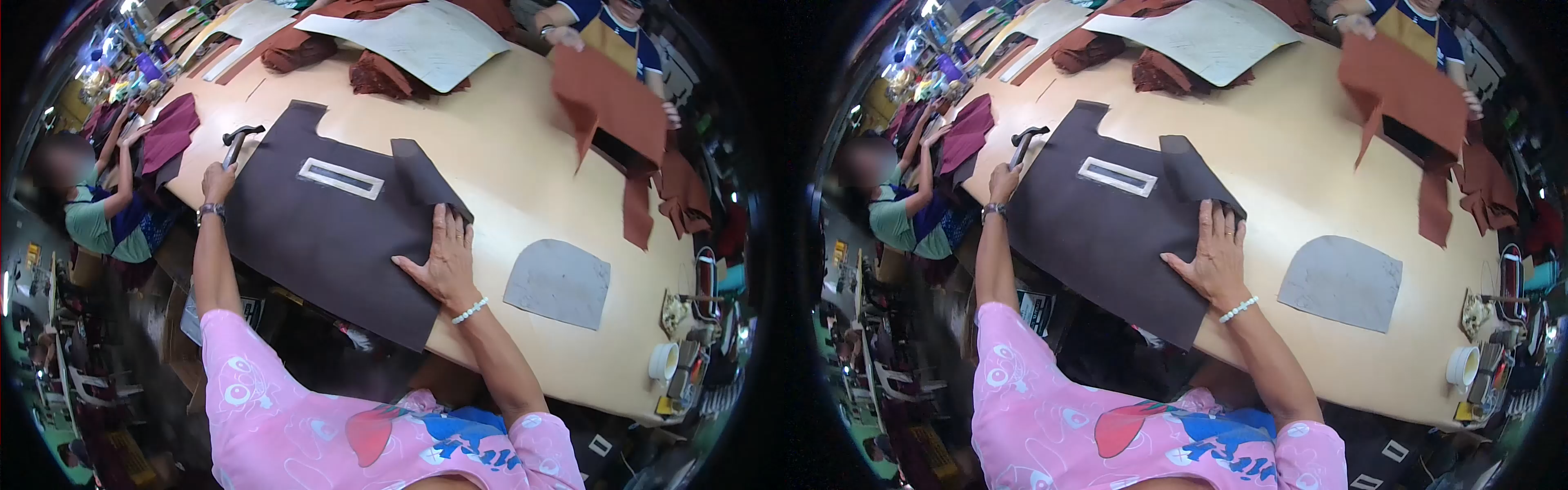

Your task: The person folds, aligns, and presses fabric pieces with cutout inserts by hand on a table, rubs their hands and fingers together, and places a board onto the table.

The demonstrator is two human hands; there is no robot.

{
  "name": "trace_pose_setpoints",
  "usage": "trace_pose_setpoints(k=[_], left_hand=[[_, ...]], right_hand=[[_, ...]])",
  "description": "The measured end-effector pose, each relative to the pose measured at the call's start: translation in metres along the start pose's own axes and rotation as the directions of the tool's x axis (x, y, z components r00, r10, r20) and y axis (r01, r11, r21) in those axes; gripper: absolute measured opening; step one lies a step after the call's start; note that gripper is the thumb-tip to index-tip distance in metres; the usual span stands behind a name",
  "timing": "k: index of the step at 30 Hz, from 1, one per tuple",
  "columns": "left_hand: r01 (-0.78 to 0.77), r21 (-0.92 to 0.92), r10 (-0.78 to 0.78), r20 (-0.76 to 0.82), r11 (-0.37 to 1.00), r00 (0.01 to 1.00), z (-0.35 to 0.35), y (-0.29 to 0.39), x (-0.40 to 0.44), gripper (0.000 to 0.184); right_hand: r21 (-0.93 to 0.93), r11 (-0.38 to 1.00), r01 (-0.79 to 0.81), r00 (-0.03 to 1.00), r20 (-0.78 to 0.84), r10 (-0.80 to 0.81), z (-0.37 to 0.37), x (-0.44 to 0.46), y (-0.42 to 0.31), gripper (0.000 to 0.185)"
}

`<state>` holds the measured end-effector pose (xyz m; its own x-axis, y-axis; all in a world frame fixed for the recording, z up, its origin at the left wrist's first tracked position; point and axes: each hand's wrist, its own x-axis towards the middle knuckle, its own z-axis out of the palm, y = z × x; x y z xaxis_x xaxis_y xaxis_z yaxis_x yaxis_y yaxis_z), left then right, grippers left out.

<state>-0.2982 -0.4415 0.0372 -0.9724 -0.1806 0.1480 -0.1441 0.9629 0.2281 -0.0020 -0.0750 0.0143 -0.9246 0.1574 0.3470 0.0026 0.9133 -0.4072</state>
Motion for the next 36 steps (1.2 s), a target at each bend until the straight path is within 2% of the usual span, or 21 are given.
trace_pose_setpoints(k=[3, 4, 6, 7, 8, 9, 11, 12, 13, 15, 17, 18, 21, 23, 25, 28, 31, 32, 34, 36], left_hand=[[-0.126, -0.244, 0.099, -0.120, 0.962, 0.988, -0.010, 0.025, -0.033, 0.045], [-0.156, -0.416, 0.130, -0.090, 0.896, 0.987, -0.015, 0.034, -0.049, 0.041], [0.076, -0.800, 0.124, 0.185, 0.596, 0.975, -0.028, 0.062, -0.098, 0.034], [0.197, -0.895, 0.163, 0.281, 0.399, 0.946, -0.036, 0.079, -0.128, 0.028], [0.192, -0.946, 0.239, 0.256, 0.263, 0.937, -0.036, 0.091, -0.154, 0.026], [0.236, -0.953, 0.290, 0.284, 0.188, 0.914, -0.038, 0.104, -0.181, 0.024], [0.307, -0.926, 0.364, 0.369, 0.218, 0.855, -0.042, 0.125, -0.227, 0.026], [0.275, -0.926, 0.390, 0.360, 0.258, 0.848, -0.036, 0.134, -0.246, 0.028], [0.207, -0.921, 0.411, 0.337, 0.329, 0.847, -0.025, 0.141, -0.259, 0.028], [-0.120, -0.920, 0.522, 0.101, 0.373, 0.847, 0.022, 0.142, -0.271, 0.029], [-0.192, -0.790, 0.489, 0.151, 0.582, 0.859, -0.009, 0.173, -0.294, 0.030], [-0.233, -0.761, 0.500, 0.136, 0.605, 0.855, -0.003, 0.179, -0.298, 0.031], [-0.454, -0.618, 0.530, -0.071, 0.642, 0.845, 0.005, 0.198, -0.310, 0.031], [-0.451, -0.622, 0.516, -0.088, 0.640, 0.852, 0.006, 0.209, -0.316, 0.032], [-0.473, -0.596, 0.496, -0.141, 0.648, 0.857, 0.010, 0.217, -0.323, 0.033], [-0.440, -0.508, 0.467, -0.082, 0.740, 0.880, 0.009, 0.226, -0.334, 0.032], [-0.534, -0.257, 0.525, -0.106, 0.806, 0.844, 0.008, 0.230, -0.341, 0.034], [-0.553, -0.231, 0.541, -0.118, 0.801, 0.833, 0.008, 0.228, -0.341, 0.036], [-0.593, -0.180, 0.574, -0.151, 0.785, 0.805, 0.007, 0.223, -0.332, 0.041], [-0.541, -0.132, 0.521, -0.159, 0.830, 0.838, 0.000, 0.213, -0.309, 0.047]], right_hand=[[0.030, 1.000, 0.007, 0.999, -0.051, -0.006, 0.001, -0.001, 0.001, 0.107], [0.039, 0.999, 0.016, 0.997, -0.075, -0.013, -0.001, -0.001, 0.000, 0.104], [0.039, 0.999, 0.005, 0.998, -0.065, -0.003, -0.007, 0.006, 0.000, 0.097], [0.032, 0.999, -0.018, 0.999, -0.027, 0.019, -0.010, 0.014, 0.001, 0.092], [0.028, 0.999, -0.045, 0.999, 0.019, 0.045, -0.014, 0.022, 0.003, 0.088], [-0.041, 0.999, -0.016, 1.000, -0.025, 0.015, -0.018, 0.034, 0.007, 0.082], [-0.037, 0.998, -0.042, 0.999, 0.008, 0.042, -0.018, 0.058, 0.020, 0.084], [-0.057, 0.998, -0.033, 0.999, -0.001, 0.033, -0.017, 0.068, 0.028, 0.086], [-0.077, 0.997, -0.023, 1.000, -0.010, 0.023, -0.016, 0.077, 0.037, 0.089], [-0.108, 0.994, -0.030, 0.999, 0.009, 0.031, -0.020, 0.083, 0.045, 0.094], [-0.126, 0.990, -0.065, 0.995, 0.061, 0.073, -0.030, 0.083, 0.047, 0.099], [-0.111, 0.992, -0.061, 0.997, 0.047, 0.067, -0.032, 0.081, 0.051, 0.101], [-0.030, 0.997, -0.066, 0.998, -0.012, 0.066, -0.034, 0.072, 0.065, 0.104], [0.069, 0.993, -0.091, 0.993, -0.069, 0.096, -0.036, 0.062, 0.070, 0.103], [0.016, 0.990, -0.137, 0.987, -0.087, 0.138, -0.045, 0.050, 0.085, 0.100], [-0.051, 0.983, -0.179, 0.978, -0.120, 0.172, -0.068, 0.018, 0.114, 0.097], [-0.178, 0.954, -0.242, 0.968, -0.104, 0.227, -0.100, -0.028, 0.127, 0.096], [-0.228, 0.937, -0.264, 0.964, -0.094, 0.248, -0.108, -0.042, 0.128, 0.096], [-0.235, 0.928, -0.288, 0.957, -0.111, 0.268, -0.114, -0.067, 0.135, 0.096], [-0.241, 0.935, -0.260, 0.963, -0.141, 0.231, -0.117, -0.080, 0.133, 0.093]])
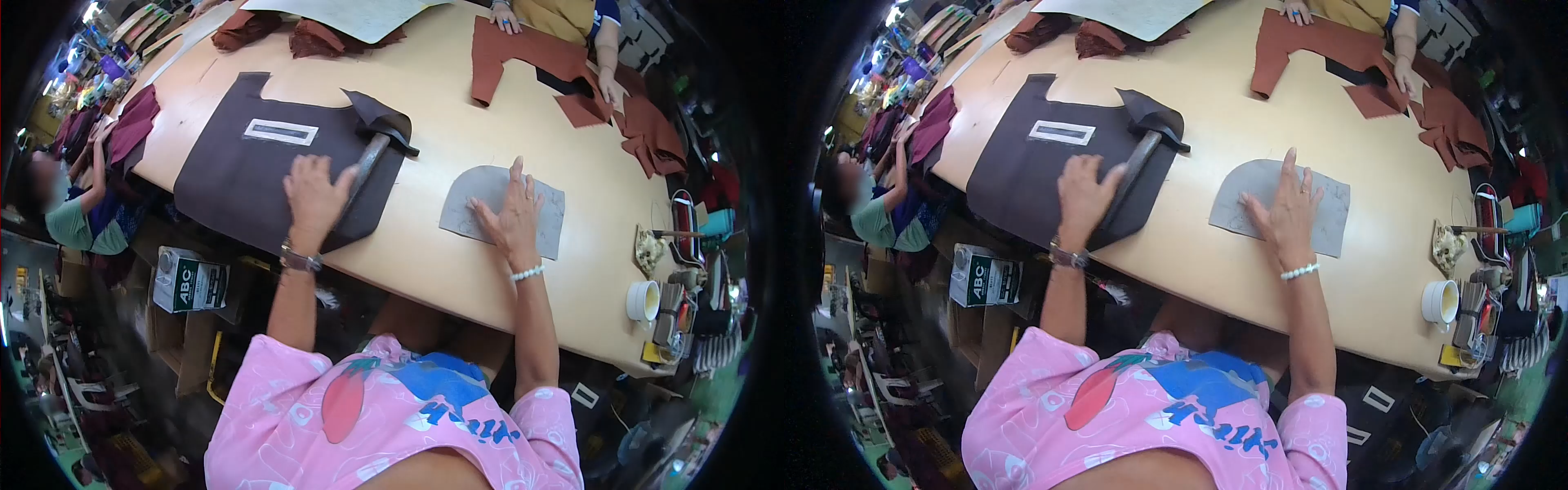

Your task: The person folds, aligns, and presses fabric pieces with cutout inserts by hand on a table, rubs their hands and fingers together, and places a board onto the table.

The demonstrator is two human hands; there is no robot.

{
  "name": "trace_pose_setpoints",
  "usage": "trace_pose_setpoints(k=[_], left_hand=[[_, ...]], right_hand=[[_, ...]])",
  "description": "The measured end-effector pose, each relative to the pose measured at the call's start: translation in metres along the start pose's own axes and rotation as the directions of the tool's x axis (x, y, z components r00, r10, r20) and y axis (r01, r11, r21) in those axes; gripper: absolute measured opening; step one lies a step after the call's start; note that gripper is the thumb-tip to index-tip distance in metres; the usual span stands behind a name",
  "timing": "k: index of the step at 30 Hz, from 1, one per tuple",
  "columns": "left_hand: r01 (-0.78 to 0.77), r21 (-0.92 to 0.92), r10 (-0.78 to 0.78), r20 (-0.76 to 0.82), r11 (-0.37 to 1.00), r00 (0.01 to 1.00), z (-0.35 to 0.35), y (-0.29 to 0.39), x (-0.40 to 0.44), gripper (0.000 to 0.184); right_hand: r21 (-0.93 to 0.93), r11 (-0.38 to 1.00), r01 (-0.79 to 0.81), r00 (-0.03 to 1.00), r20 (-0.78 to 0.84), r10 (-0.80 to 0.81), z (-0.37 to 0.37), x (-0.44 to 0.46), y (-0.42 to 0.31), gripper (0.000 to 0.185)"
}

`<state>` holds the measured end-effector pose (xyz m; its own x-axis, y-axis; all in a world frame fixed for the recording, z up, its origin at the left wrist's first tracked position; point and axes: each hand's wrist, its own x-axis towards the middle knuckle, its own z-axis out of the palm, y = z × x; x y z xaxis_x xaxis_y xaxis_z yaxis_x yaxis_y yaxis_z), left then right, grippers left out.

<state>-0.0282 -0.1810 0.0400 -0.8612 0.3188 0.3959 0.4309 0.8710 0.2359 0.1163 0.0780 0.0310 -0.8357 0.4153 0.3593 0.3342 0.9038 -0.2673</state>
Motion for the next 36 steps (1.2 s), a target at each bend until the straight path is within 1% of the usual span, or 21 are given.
trace_pose_setpoints(k=[2, 3, 5, 7, 9, 10, 11, 13, 14, 15, 17, 21, 24, 25, 27, 30, 31, 33, 34, 35, 36], left_hand=[[0.080, 0.062, -0.079, -0.019, 0.995, 0.997, -0.004, -0.037, 0.017, 0.054], [0.128, 0.089, -0.126, -0.034, 0.988, 0.991, -0.003, -0.059, 0.028, 0.058], [0.256, 0.123, -0.261, 0.025, 0.959, 0.965, -0.007, -0.097, 0.053, 0.062], [0.343, 0.164, -0.359, 0.080, 0.925, 0.930, 0.011, -0.147, 0.076, 0.063], [0.393, 0.179, -0.417, 0.122, 0.902, 0.901, 0.023, -0.184, 0.089, 0.064], [0.404, 0.171, -0.428, 0.143, 0.899, 0.892, 0.027, -0.196, 0.095, 0.064], [0.416, 0.164, -0.441, 0.166, 0.894, 0.882, 0.033, -0.206, 0.098, 0.065], [0.421, 0.193, -0.453, 0.166, 0.886, 0.876, 0.040, -0.213, 0.099, 0.064], [0.412, 0.225, -0.450, 0.159, 0.883, 0.879, 0.043, -0.213, 0.097, 0.064], [0.403, 0.255, -0.448, 0.152, 0.879, 0.881, 0.045, -0.213, 0.098, 0.064], [0.391, 0.247, -0.432, 0.141, 0.886, 0.891, 0.048, -0.216, 0.100, 0.064], [0.380, 0.247, -0.422, 0.144, 0.891, 0.895, 0.053, -0.223, 0.111, 0.065], [0.379, 0.244, -0.416, 0.122, 0.893, 0.901, 0.051, -0.222, 0.112, 0.065], [0.373, 0.248, -0.410, 0.116, 0.894, 0.905, 0.051, -0.219, 0.109, 0.065], [0.377, 0.207, -0.387, 0.009, 0.903, 0.922, 0.053, -0.224, 0.109, 0.066], [0.339, 0.153, -0.322, -0.127, 0.928, 0.938, 0.046, -0.214, 0.104, 0.065], [0.311, 0.114, -0.291, -0.168, 0.943, 0.942, 0.038, -0.204, 0.100, 0.063], [0.157, 0.049, -0.145, -0.198, 0.986, 0.969, 0.025, -0.173, 0.090, 0.059], [0.084, 0.019, -0.078, -0.222, 0.996, 0.972, 0.015, -0.153, 0.083, 0.057], [-0.027, -0.028, 0.022, -0.174, 0.999, 0.984, -0.005, -0.119, 0.074, 0.051], [-0.129, -0.074, 0.117, -0.138, 0.989, 0.983, -0.018, -0.082, 0.064, 0.045]], right_hand=[[0.005, 0.998, 0.067, 0.996, -0.063, -0.066, 0.000, -0.009, -0.012, 0.089], [0.021, 0.990, 0.137, 0.987, -0.086, -0.135, 0.002, -0.012, -0.023, 0.087], [0.049, 0.961, 0.273, 0.955, -0.136, -0.265, 0.011, -0.017, -0.059, 0.082], [0.293, 0.907, 0.304, 0.953, -0.110, -0.284, 0.022, -0.013, -0.096, 0.077], [0.376, 0.904, 0.204, 0.969, 0.055, -0.242, 0.018, 0.001, -0.134, 0.076], [0.317, 0.917, 0.241, 0.967, -0.002, -0.253, 0.025, 0.009, -0.148, 0.084], [0.301, 0.943, 0.142, 0.980, 0.088, -0.176, 0.031, 0.019, -0.160, 0.088], [0.244, 0.968, -0.051, 0.964, 0.264, -0.016, 0.042, 0.039, -0.178, 0.096], [0.261, 0.964, -0.047, 0.976, 0.217, -0.011, 0.053, 0.045, -0.179, 0.103], [0.260, 0.962, -0.079, 0.980, 0.198, 0.028, 0.055, 0.051, -0.182, 0.102], [0.253, 0.956, -0.147, 0.979, 0.173, 0.105, 0.060, 0.057, -0.185, 0.100], [0.409, 0.874, -0.263, 0.962, 0.184, 0.204, 0.062, 0.071, -0.182, 0.098], [0.360, 0.898, -0.252, 0.966, 0.145, 0.213, 0.064, 0.071, -0.183, 0.096], [0.347, 0.911, -0.223, 0.974, 0.126, 0.191, 0.066, 0.070, -0.183, 0.095], [0.313, 0.935, -0.169, 0.985, 0.089, 0.148, 0.065, 0.066, -0.180, 0.095], [0.250, 0.956, -0.155, 0.979, 0.166, 0.115, 0.039, 0.057, -0.164, 0.091], [0.251, 0.960, -0.123, 0.991, 0.079, 0.107, 0.037, 0.052, -0.148, 0.089], [0.245, 0.968, -0.053, 0.993, -0.090, 0.077, 0.031, 0.039, -0.099, 0.086], [0.199, 0.980, -0.027, 0.981, -0.182, 0.064, 0.021, 0.029, -0.075, 0.081], [0.154, 0.988, 0.004, 0.962, -0.272, 0.038, 0.009, 0.018, -0.050, 0.077], [0.069, 0.998, 0.002, 0.948, -0.318, 0.020, 0.000, 0.004, -0.022, 0.075]])
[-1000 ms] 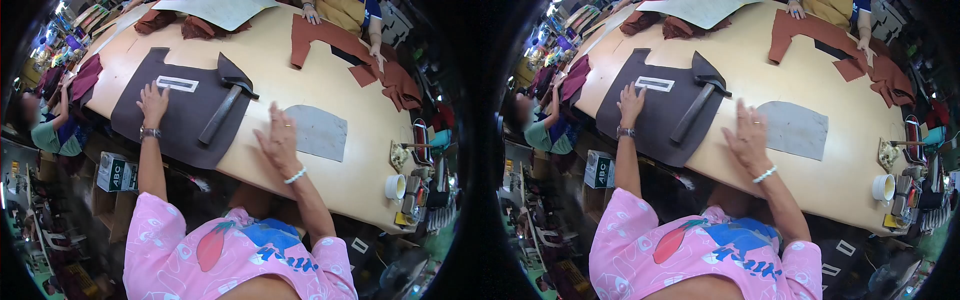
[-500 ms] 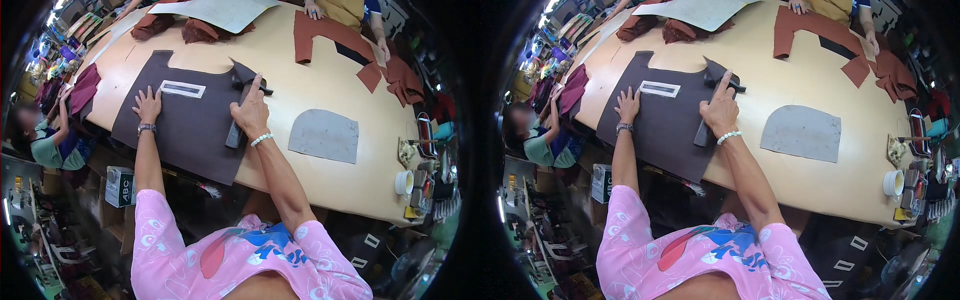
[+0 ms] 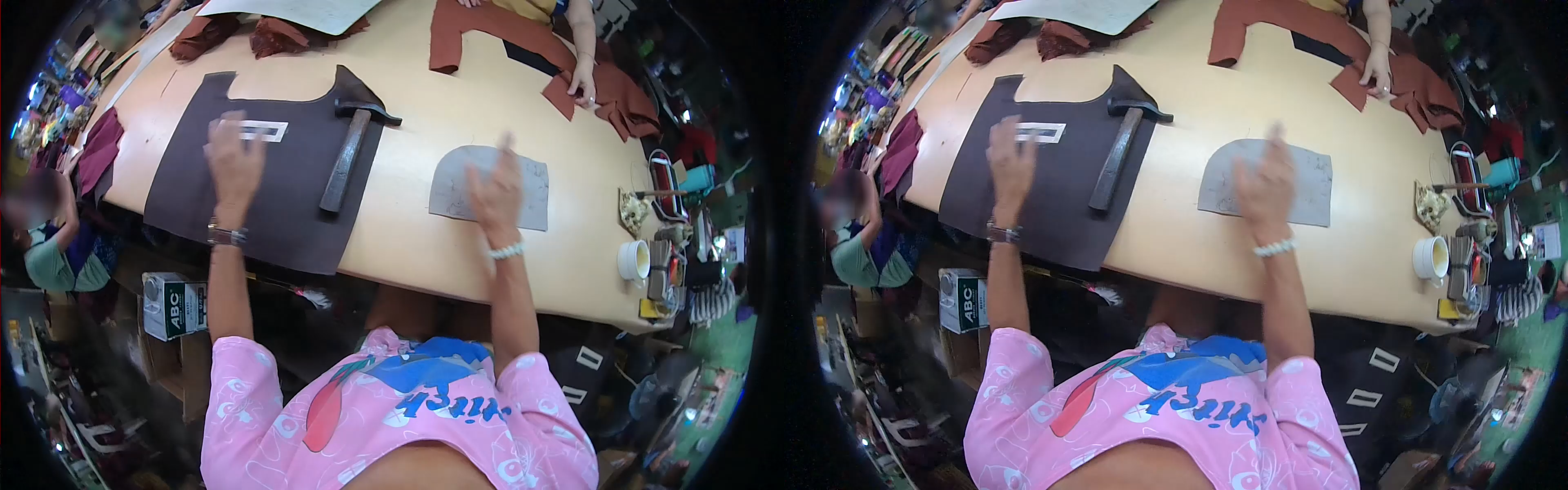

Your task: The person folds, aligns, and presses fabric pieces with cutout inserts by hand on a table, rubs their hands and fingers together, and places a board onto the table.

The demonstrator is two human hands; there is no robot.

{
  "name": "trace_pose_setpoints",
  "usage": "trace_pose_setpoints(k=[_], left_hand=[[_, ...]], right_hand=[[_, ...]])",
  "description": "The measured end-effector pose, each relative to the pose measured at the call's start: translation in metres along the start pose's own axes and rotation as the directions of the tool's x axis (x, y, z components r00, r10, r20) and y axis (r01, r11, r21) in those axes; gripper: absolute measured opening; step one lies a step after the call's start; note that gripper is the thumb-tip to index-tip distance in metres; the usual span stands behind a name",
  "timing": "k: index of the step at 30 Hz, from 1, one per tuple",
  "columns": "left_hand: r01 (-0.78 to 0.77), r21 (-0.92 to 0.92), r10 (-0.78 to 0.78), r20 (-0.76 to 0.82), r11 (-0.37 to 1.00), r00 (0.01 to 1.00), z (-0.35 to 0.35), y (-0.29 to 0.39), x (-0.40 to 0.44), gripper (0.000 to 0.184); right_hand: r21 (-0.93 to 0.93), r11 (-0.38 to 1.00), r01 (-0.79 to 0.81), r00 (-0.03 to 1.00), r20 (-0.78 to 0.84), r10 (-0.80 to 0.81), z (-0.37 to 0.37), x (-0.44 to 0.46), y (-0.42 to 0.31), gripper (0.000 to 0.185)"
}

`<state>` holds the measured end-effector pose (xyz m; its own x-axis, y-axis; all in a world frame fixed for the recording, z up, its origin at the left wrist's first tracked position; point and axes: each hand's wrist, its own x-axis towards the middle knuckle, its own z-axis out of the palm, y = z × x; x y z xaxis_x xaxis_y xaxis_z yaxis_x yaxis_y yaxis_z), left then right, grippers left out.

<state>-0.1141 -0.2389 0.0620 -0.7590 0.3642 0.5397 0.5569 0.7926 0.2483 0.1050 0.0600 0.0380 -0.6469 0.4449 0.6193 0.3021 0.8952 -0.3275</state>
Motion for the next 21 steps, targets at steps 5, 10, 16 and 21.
trace_pose_setpoints(k=[5, 10, 16, 21], left_hand=[[-0.281, -0.087, 0.289, 0.085, 0.956, 0.954, 0.011, 0.146, -0.041, 0.050], [0.003, -0.158, 0.039, 0.265, 0.987, 0.963, 0.069, 0.233, -0.096, 0.062], [0.160, -0.444, -0.017, 0.310, 0.882, 0.951, 0.063, 0.240, -0.094, 0.038], [0.353, -0.706, -0.084, 0.387, 0.614, 0.918, 0.059, 0.245, -0.095, 0.028]], right_hand=[[-0.209, 0.959, -0.193, 0.977, 0.050, 0.208, -0.077, -0.078, 0.068, 0.069], [-0.268, 0.898, -0.350, 0.924, 0.061, 0.379, -0.104, -0.121, 0.069, 0.069], [-0.164, 0.942, -0.292, 0.949, 0.077, 0.307, -0.099, -0.120, 0.074, 0.067], [-0.063, 0.967, -0.247, 0.969, 0.015, 0.248, -0.102, -0.123, 0.073, 0.066]])
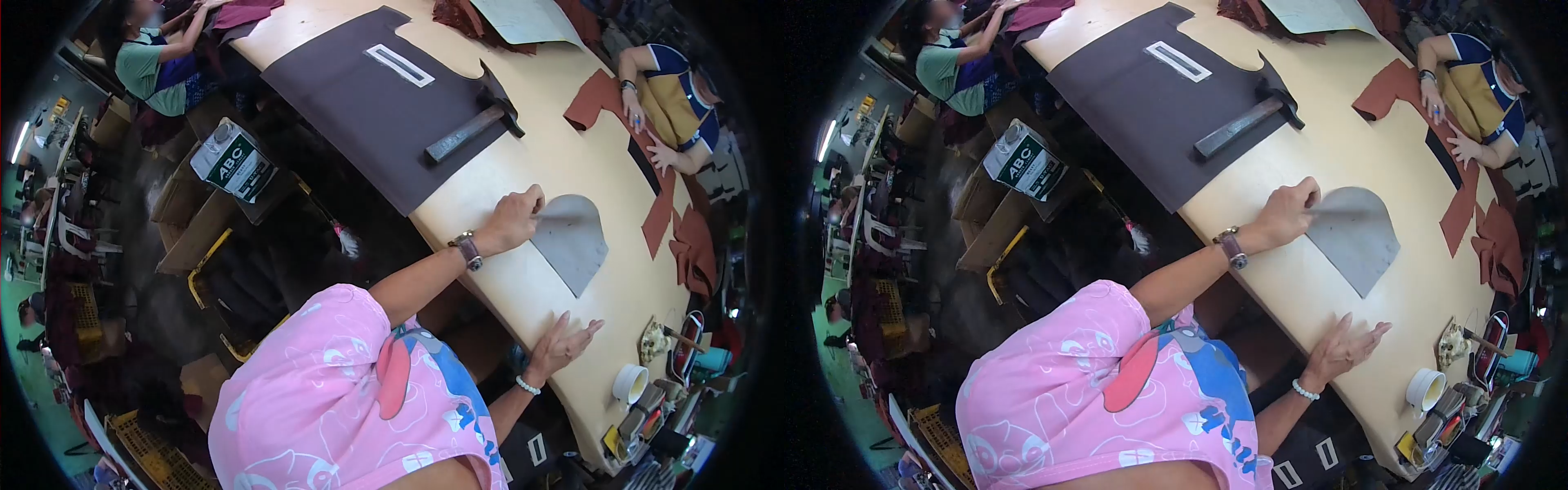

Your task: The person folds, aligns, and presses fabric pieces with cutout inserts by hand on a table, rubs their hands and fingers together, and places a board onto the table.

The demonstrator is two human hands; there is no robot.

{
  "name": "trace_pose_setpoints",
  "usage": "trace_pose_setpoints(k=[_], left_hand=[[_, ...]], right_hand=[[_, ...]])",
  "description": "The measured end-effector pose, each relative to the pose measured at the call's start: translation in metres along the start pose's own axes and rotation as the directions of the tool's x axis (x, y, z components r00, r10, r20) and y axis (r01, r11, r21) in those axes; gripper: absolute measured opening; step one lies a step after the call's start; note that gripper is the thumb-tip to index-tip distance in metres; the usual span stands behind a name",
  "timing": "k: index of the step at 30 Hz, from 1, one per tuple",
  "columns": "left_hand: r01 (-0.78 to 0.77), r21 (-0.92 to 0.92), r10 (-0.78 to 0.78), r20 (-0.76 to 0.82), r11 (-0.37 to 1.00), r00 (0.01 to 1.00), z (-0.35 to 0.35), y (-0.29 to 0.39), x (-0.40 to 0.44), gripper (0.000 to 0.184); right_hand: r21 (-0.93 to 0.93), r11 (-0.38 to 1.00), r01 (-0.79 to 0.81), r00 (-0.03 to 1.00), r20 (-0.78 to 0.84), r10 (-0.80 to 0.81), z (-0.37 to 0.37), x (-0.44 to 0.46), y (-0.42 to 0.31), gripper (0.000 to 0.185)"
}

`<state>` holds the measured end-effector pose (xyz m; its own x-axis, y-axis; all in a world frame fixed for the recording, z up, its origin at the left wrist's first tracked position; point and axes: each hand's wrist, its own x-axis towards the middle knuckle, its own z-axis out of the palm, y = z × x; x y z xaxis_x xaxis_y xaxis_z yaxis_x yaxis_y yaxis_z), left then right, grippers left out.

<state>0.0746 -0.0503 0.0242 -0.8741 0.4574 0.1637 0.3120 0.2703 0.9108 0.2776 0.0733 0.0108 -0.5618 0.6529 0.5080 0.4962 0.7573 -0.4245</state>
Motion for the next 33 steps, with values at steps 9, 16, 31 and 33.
trace_pose_setpoints(k=[9, 16, 31, 33], left_hand=[[-0.006, -0.322, -0.152, -0.463, 0.947, 0.873, -0.165, -0.009, -0.088, 0.028], [-0.430, -0.678, -0.465, -0.728, 0.596, 0.504, -0.302, -0.112, -0.206, 0.034], [-0.085, -0.985, -0.546, -0.154, 0.149, 0.824, -0.226, -0.162, -0.272, 0.026], [-0.052, -0.977, -0.483, -0.149, 0.209, 0.863, -0.223, -0.146, -0.272, 0.036]], right_hand=[[0.033, 0.999, 0.030, 0.998, -0.061, -0.028, -0.001, -0.002, -0.002, 0.066], [-0.013, 0.999, 0.037, 0.995, -0.089, -0.038, 0.002, -0.002, 0.003, 0.066], [0.709, 0.692, -0.137, 0.800, 0.491, -0.345, 0.006, -0.053, -0.164, 0.045], [0.860, 0.361, -0.360, 0.672, 0.508, -0.539, 0.026, -0.064, -0.188, 0.083]])
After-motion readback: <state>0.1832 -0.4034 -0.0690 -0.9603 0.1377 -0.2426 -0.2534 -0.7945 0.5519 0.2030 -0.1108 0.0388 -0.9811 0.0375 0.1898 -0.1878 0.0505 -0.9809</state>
